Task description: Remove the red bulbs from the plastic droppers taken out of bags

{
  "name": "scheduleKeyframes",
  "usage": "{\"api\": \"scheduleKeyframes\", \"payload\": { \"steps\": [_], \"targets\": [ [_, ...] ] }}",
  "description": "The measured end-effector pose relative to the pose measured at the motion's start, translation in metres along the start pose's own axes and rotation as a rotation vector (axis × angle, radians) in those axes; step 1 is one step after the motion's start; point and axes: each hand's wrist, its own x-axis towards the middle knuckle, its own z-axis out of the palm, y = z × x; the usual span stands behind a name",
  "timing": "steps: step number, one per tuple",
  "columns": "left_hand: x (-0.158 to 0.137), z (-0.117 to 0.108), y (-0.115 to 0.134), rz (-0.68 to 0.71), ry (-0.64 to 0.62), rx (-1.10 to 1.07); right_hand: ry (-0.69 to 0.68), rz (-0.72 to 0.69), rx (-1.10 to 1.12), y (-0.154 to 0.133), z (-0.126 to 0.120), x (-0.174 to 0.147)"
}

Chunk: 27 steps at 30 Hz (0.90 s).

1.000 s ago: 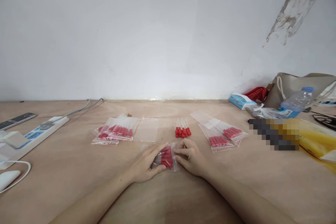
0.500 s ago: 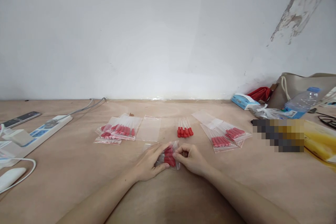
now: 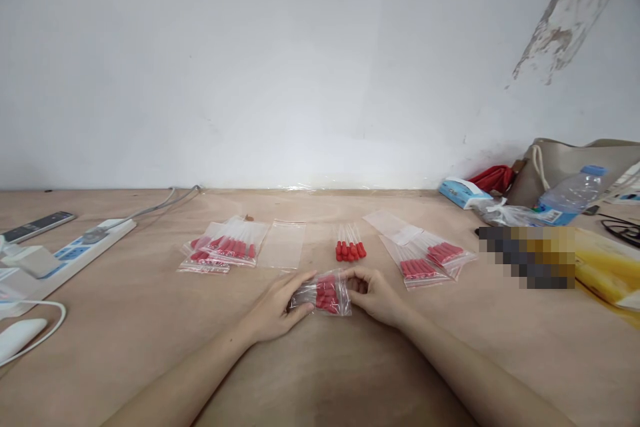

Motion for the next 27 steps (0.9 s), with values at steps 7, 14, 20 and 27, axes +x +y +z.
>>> {"api": "scheduleKeyframes", "payload": {
  "steps": [7, 14, 20, 27],
  "targets": [
    [0.003, 0.001, -0.002, 0.014, 0.019, -0.075, 0.002, -0.097, -0.274, -0.011, 0.010, 0.002],
    [0.005, 0.002, -0.001, 0.041, 0.024, -0.125, 0.008, -0.015, -0.131, -0.011, 0.012, 0.001],
    [0.005, 0.003, -0.002, 0.025, 0.024, -0.122, -0.069, -0.142, -0.036, -0.013, 0.014, 0.003],
    [0.005, 0.001, -0.001, -0.017, 0.009, -0.151, 0.020, -0.034, 0.046, 0.002, 0.004, 0.006]
  ]
}}
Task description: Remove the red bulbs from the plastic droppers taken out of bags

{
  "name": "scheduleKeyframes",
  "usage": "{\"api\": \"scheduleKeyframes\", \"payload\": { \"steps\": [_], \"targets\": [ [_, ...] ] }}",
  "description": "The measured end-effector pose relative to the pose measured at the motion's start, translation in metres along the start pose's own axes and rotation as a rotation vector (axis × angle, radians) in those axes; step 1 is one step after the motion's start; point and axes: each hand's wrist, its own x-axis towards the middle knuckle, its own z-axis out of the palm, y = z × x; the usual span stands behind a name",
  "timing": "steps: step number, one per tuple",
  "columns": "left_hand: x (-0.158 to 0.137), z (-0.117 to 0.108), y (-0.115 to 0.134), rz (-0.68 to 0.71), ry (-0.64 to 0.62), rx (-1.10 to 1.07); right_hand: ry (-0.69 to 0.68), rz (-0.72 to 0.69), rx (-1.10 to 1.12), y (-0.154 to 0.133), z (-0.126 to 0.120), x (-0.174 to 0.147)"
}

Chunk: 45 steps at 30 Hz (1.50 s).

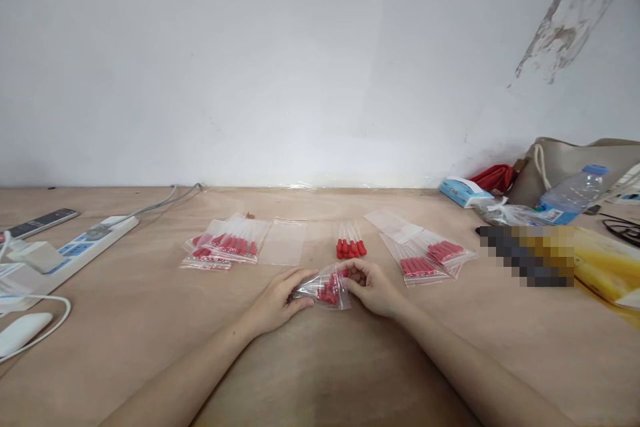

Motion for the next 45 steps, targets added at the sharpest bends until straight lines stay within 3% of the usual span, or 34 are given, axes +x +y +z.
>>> {"api": "scheduleKeyframes", "payload": {
  "steps": [3, 7, 10, 13, 16, 18, 21, 25, 33, 40, 45],
  "targets": [
    [0.000, -0.001, 0.000, -0.014, -0.008, 0.015, -0.039, 0.068, 0.134, -0.004, -0.020, -0.003],
    [0.000, -0.001, 0.000, -0.014, -0.009, 0.021, -0.051, 0.151, 0.183, -0.011, -0.069, -0.007],
    [0.000, -0.001, 0.000, -0.006, -0.005, 0.006, 0.145, 0.145, 0.214, -0.008, -0.107, -0.007],
    [0.000, 0.000, -0.001, -0.005, -0.002, 0.009, 0.439, 0.040, 0.204, 0.001, -0.126, -0.003],
    [0.000, 0.000, -0.002, -0.001, -0.003, 0.017, 0.634, -0.081, -0.007, 0.012, -0.116, 0.003],
    [0.001, -0.001, -0.002, 0.000, -0.005, 0.020, 0.672, -0.157, -0.244, 0.019, -0.100, 0.007],
    [0.001, -0.001, -0.001, 0.001, -0.009, 0.022, 0.562, -0.281, -0.574, 0.030, -0.078, 0.013],
    [0.000, 0.000, -0.002, 0.017, -0.001, 0.026, 0.378, -0.382, -0.785, 0.042, -0.067, 0.021],
    [0.001, 0.000, -0.003, 0.023, -0.002, 0.037, 0.205, -0.308, -0.861, 0.036, -0.063, 0.017],
    [0.000, -0.001, 0.000, 0.013, -0.003, 0.045, 0.267, -0.212, -0.807, 0.032, -0.066, 0.008],
    [0.000, -0.001, -0.002, -0.002, 0.014, 0.080, 0.327, -0.308, -0.716, 0.018, -0.059, 0.001]
  ]
}}
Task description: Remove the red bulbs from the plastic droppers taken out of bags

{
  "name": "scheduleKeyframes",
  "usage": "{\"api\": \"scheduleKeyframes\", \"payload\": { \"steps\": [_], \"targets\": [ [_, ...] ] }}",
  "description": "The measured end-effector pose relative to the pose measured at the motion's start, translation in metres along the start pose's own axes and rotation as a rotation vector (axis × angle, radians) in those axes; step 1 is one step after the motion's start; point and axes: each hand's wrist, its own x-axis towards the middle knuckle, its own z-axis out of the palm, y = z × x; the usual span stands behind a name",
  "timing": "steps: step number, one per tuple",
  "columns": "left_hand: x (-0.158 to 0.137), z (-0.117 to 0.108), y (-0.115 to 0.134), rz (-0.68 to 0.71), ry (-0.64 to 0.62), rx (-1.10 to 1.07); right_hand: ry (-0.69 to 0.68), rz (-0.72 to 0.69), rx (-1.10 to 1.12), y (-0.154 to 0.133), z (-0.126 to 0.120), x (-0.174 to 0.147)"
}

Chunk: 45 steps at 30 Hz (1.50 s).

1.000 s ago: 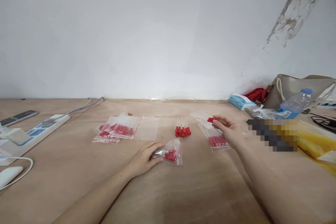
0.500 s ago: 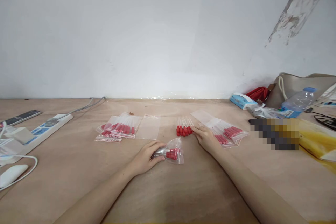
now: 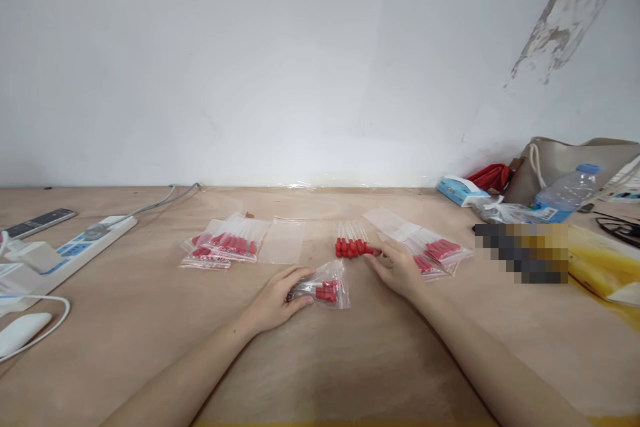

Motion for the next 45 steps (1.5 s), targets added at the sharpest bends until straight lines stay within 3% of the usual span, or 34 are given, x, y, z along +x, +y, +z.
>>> {"api": "scheduleKeyframes", "payload": {
  "steps": [7, 12, 17, 24, 27, 33, 39, 45],
  "targets": [
    [-0.001, 0.001, -0.001, 0.004, 0.001, -0.024, -0.226, -0.042, 0.191, -0.049, 0.009, -0.006],
    [0.000, 0.002, 0.000, 0.025, -0.009, -0.030, -0.354, -0.089, 0.342, -0.060, 0.015, -0.006],
    [0.001, 0.003, 0.000, 0.027, 0.009, -0.005, -0.491, -0.164, 0.330, -0.064, 0.012, -0.003],
    [0.001, 0.004, -0.001, 0.050, 0.001, 0.019, -0.359, -0.169, 0.324, -0.068, 0.013, -0.004],
    [0.001, 0.004, -0.002, 0.049, -0.003, 0.022, -0.336, -0.231, 0.300, -0.064, 0.016, -0.005],
    [0.001, 0.005, -0.003, 0.049, 0.010, 0.020, -0.352, -0.356, 0.071, -0.055, 0.021, -0.007],
    [-0.001, 0.003, -0.003, 0.025, -0.022, 0.038, -0.347, -0.220, 0.273, -0.044, 0.008, -0.007],
    [-0.004, -0.001, -0.005, 0.063, -0.104, 0.094, -0.440, 0.041, 0.548, -0.030, -0.012, -0.002]
  ]
}}
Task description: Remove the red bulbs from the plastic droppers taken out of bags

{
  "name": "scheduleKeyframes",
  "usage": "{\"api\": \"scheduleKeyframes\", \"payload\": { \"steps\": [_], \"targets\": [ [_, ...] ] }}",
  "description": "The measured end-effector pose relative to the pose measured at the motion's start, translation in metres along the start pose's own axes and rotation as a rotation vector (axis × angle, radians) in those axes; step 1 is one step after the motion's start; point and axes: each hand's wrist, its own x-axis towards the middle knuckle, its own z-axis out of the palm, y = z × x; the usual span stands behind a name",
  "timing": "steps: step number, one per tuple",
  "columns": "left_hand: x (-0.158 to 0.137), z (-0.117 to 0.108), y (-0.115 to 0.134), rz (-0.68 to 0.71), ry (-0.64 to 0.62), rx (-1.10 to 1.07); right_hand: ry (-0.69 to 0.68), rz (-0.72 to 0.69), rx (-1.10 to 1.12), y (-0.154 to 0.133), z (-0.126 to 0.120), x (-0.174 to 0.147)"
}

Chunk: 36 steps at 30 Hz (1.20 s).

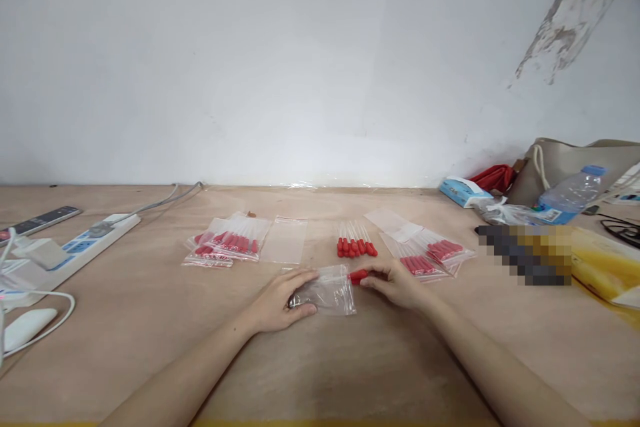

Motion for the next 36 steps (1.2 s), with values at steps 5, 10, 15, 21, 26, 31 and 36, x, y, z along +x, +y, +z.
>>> {"api": "scheduleKeyframes", "payload": {
  "steps": [5, 10, 15, 21, 26, 31, 36],
  "targets": [
    [-0.003, -0.003, 0.000, 0.046, -0.098, 0.095, -0.118, 0.248, 0.277, 0.008, -0.046, -0.011],
    [-0.003, -0.003, 0.002, 0.048, -0.125, 0.165, 0.343, 0.280, 0.423, 0.033, -0.081, -0.020],
    [-0.001, -0.002, 0.004, 0.049, -0.118, 0.184, 0.728, 0.144, 0.092, 0.044, -0.059, -0.003],
    [-0.001, -0.002, 0.004, 0.051, -0.118, 0.192, 0.633, -0.100, -0.651, 0.050, -0.019, 0.015],
    [-0.001, -0.003, 0.004, 0.044, -0.118, 0.181, 0.485, -0.119, -0.902, 0.053, -0.010, 0.024],
    [-0.001, -0.001, 0.002, 0.059, -0.104, 0.186, 0.424, -0.115, -0.970, 0.054, -0.010, 0.025],
    [0.000, -0.001, 0.002, 0.049, -0.116, 0.192, 0.437, -0.147, -0.907, 0.056, -0.009, 0.026]
  ]
}}
